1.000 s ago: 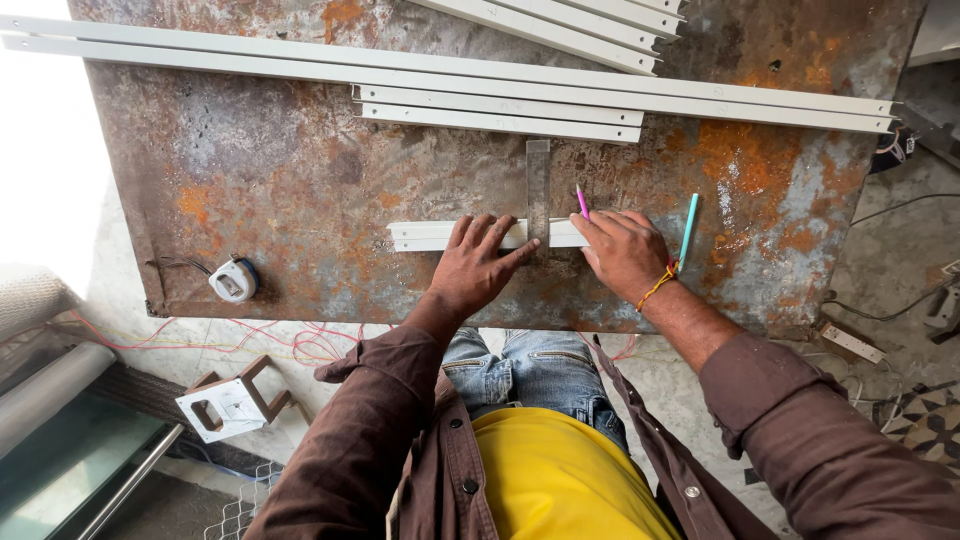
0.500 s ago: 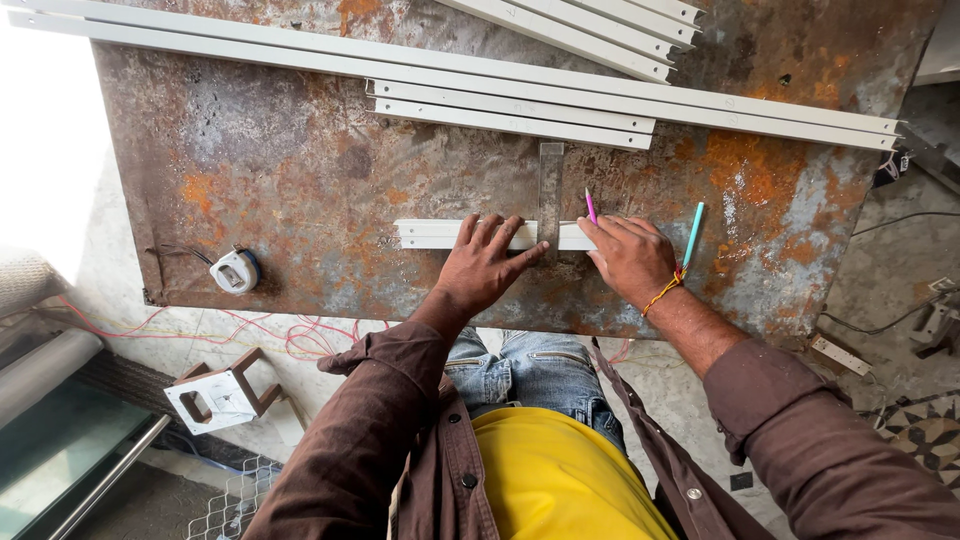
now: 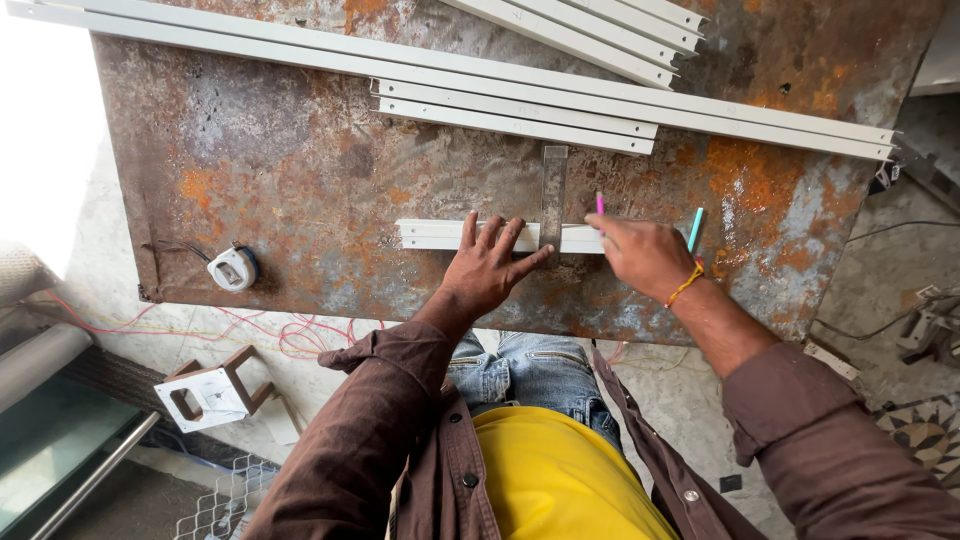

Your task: The person uses a metal square and a pencil to mark measurement lines on white metal profiles laid on a workbench. They repeatedly position the square, draw lines, and reposition the profiles to mark multiple pieces.

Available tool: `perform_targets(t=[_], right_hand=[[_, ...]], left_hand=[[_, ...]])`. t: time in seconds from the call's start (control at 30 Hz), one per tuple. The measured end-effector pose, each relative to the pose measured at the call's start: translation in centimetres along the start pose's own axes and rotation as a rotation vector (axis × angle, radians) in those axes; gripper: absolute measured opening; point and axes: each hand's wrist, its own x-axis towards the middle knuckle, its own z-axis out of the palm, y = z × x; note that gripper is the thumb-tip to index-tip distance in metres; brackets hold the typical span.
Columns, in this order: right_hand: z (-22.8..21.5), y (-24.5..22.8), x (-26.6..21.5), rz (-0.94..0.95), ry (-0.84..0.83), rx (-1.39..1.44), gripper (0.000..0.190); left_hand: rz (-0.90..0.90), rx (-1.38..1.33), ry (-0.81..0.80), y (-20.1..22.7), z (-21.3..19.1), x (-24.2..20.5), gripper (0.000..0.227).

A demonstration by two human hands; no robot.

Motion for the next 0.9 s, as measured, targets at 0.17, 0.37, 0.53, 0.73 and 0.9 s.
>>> perform_targets(t=[0.17,0.37,0.53,0.73,0.9], right_hand=[[-2.7,-1.4,1.1,0.087,-0.065,0.293,0.028],[-2.7,-3.6,3.2,-0.296,0.144,0.402,0.022],[-1.4,-5.1,3.9,-0.254,0.113,0.364,0.023],[-0.2,-5.4,4.2,-0.288,0.172,0.367,0.023],[0.4,-6.2,4.5,-0.313,0.145,0.261,0.022]], left_hand=[[0.002,0.031,0.012,0.0,0.1,-0.1,0.054],[0.008,0.005,0.036,0.1,-0.1,-0.2,0.053],[0.003,0.005,-0.004,0.0,0.1,-0.2,0.052],[0.003,0.003,-0.002,0.0,0.2,0.0,0.053],[0.012,0.021,-0.013,-0.1,0.3,-0.1,0.048]])
